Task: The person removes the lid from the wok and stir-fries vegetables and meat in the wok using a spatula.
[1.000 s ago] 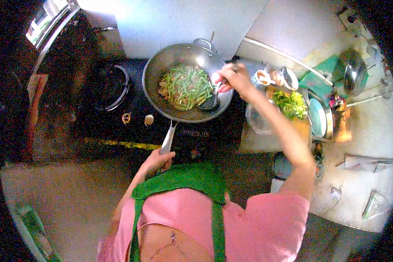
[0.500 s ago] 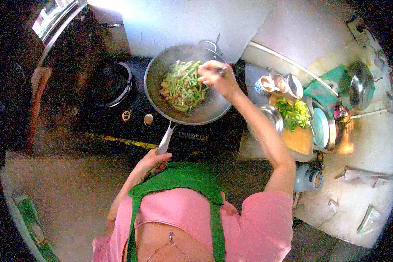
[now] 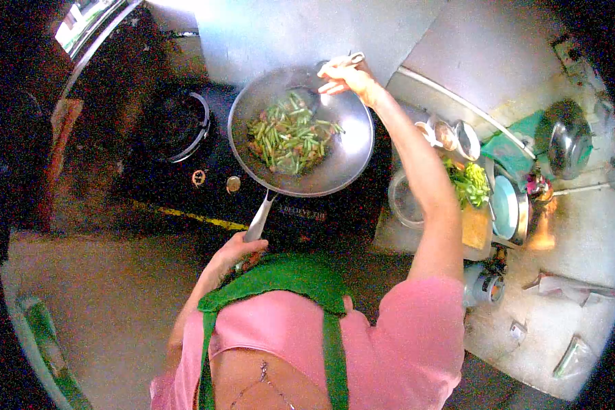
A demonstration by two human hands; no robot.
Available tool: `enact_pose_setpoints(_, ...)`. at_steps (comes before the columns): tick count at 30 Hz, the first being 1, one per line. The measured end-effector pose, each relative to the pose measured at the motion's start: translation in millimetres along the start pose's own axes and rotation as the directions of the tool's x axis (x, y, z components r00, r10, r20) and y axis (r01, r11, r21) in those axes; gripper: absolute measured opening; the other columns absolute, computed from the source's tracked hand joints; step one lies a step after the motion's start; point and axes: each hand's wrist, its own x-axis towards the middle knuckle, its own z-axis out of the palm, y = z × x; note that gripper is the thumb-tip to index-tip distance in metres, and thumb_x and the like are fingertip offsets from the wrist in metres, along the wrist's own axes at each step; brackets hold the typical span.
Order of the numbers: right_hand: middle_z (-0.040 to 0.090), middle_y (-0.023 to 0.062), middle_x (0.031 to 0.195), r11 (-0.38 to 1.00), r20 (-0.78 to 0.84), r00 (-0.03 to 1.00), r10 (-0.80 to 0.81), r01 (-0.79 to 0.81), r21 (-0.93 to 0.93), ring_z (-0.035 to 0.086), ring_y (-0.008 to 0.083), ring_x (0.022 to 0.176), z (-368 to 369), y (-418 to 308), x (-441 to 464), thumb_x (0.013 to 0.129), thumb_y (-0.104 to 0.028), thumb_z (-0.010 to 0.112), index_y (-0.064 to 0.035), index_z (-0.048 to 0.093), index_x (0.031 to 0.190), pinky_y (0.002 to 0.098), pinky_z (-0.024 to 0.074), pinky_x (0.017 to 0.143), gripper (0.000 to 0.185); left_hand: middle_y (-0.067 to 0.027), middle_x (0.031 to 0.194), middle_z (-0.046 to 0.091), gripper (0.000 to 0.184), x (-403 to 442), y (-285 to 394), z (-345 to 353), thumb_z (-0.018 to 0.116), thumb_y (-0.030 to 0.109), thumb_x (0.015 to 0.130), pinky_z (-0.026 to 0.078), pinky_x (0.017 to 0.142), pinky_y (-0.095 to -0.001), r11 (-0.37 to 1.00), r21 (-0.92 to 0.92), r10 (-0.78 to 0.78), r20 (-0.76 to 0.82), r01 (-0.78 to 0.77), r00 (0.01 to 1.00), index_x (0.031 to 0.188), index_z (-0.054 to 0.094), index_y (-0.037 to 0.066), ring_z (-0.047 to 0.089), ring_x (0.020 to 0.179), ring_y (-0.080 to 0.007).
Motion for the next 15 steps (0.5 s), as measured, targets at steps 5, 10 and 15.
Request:
enact_pose_setpoints(5, 0.064, 0.0114, 0.101, 0.983, 0.297, 0.945, -0.135, 0.165, -0.081, 0.065, 0.0196, 0.084, 51.7, -30.6, -33.6, 0.086, -0.021, 0.060, -0.0011, 0.063, 0.088, 0.0285, 0.0523, 0.069, 0.020, -0.0018, 0.050, 0.045, 0.025, -1.4, 0.1, 3.6, 0.061, 0.023, 0.084, 0.030, 0.035, -0.0265, 1.000, -0.002, 0.000, -0.073, 0.000, 0.997, 0.078, 0.046, 0.004, 0.041, 0.038, -0.0104)
enact_pose_setpoints(10, 0.064, 0.0069, 0.078, 0.762, 0.505, 0.808, -0.304, 0.524, -0.380, 0.061, 0.0201, 0.096, 68.1, -71.9, -92.0, 0.081, -0.011, 0.063, -0.0010, 0.060, 0.078, 0.0306, 0.0471, 0.074, 0.011, -0.0015, 0.050, 0.045, 0.027, 3.3, -7.5, 1.4, 0.062, 0.024, 0.083, 0.031, 0.035, -0.0262, 0.999, -0.024, 0.045, -0.068, -0.047, 0.997, 0.080, 0.045, 0.004, 0.041, 0.038, -0.0104)
enact_pose_setpoints(15, 0.064, 0.0067, 0.077, 0.816, 0.402, 0.881, -0.250, 0.415, -0.402, 0.061, 0.0208, 0.098, 69.9, -106.4, -124.0, 0.078, -0.014, 0.064, -0.0020, 0.059, 0.074, 0.0302, 0.0468, 0.077, 0.014, -0.0012, 0.049, 0.044, 0.028, 4.6, -9.4, 0.9, 0.062, 0.025, 0.084, 0.030, 0.035, -0.0270, 0.999, -0.021, 0.029, -0.082, -0.031, 0.996, 0.076, 0.044, 0.005, 0.040, 0.038, -0.0106)
